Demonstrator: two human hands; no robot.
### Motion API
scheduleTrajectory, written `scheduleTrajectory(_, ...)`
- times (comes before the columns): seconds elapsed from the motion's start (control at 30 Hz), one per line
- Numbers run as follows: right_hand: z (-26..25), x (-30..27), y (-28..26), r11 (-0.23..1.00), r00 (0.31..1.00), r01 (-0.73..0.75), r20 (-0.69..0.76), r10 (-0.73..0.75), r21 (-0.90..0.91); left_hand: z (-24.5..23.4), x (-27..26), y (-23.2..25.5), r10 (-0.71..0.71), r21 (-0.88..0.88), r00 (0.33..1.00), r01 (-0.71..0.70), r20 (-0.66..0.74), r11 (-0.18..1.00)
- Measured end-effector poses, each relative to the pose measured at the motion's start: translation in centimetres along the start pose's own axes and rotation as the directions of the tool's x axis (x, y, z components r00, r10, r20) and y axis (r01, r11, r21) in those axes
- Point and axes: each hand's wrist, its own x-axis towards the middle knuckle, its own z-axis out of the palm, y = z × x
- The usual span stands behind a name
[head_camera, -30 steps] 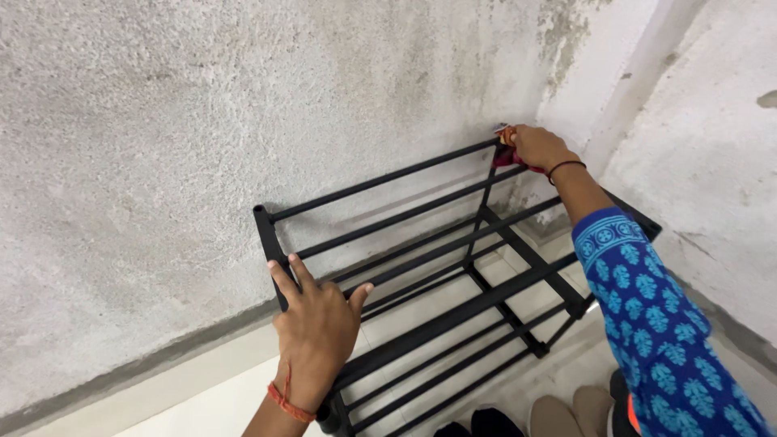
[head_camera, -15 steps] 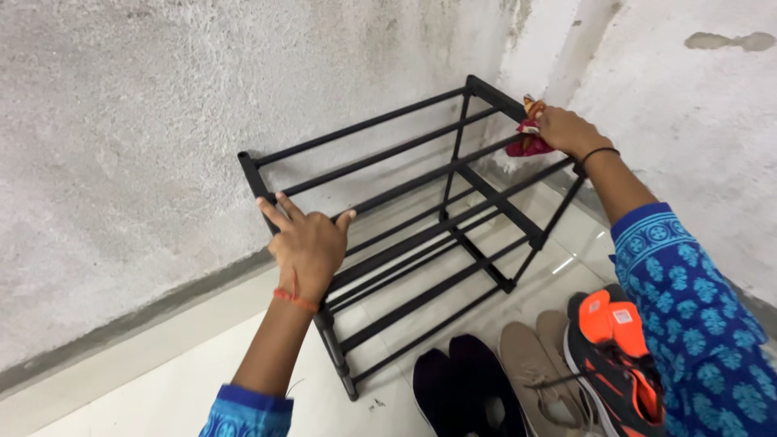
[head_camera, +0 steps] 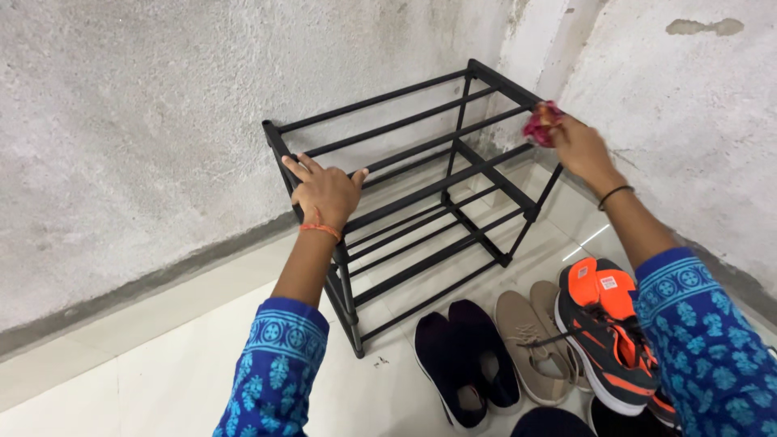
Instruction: The person wipes a black metal shoe rack with a patterned cloth, cleaning the horizontal bars and vertical supports. They move around the rack to reach different sides and continue wiping until the end of the clip.
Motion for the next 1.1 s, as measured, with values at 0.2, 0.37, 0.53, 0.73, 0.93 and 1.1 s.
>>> scheduleTrajectory(0.2, 2.9, -4.3, -11.6, 0.978, 0.975, 0.203, 0.087, -0.206, 0.049, 2.0, 0.4, -4.2, -0.029, -0.762, 0.911, -0.326, -0.411, 0.559)
scheduleTrajectory(0.37, 3.7, -5.7, -21.6, 0.937, 0.931, 0.191, 0.248, -0.268, 0.294, 5.7, -4.1, -4.3, -0.208, -0.922, 0.915, -0.291, -0.346, 0.254)
scheduleTrajectory(0.53, 4.4, -8.0, -31.0, 0.672, 0.784, 0.159, 0.321, -0.531, 0.724, 7.0, -6.3, -2.7, -0.311, -0.908, 0.913, -0.344, -0.265, -0.237)
scheduleTrajectory(0.73, 4.9, -10.0, -37.1, 0.729, 0.630, 0.553, 0.370, -0.683, 0.404, 7.0, -8.8, -1.7, -0.292, -0.747, 0.937, -0.333, -0.193, -0.575)
scheduleTrajectory(0.93, 7.6, -8.6, -38.3, 0.711, 0.626, 0.602, 0.338, -0.703, 0.364, 8.4, -8.2, -1.0, -0.221, -0.856, 0.966, -0.225, -0.134, -0.466)
scheduleTrajectory(1.1, 15.0, -3.2, -39.3, 0.672, 0.530, 0.711, 0.471, -0.705, 0.207, 9.2, -8.3, -0.2, -0.179, -0.883, 0.974, 0.038, 0.136, -0.468)
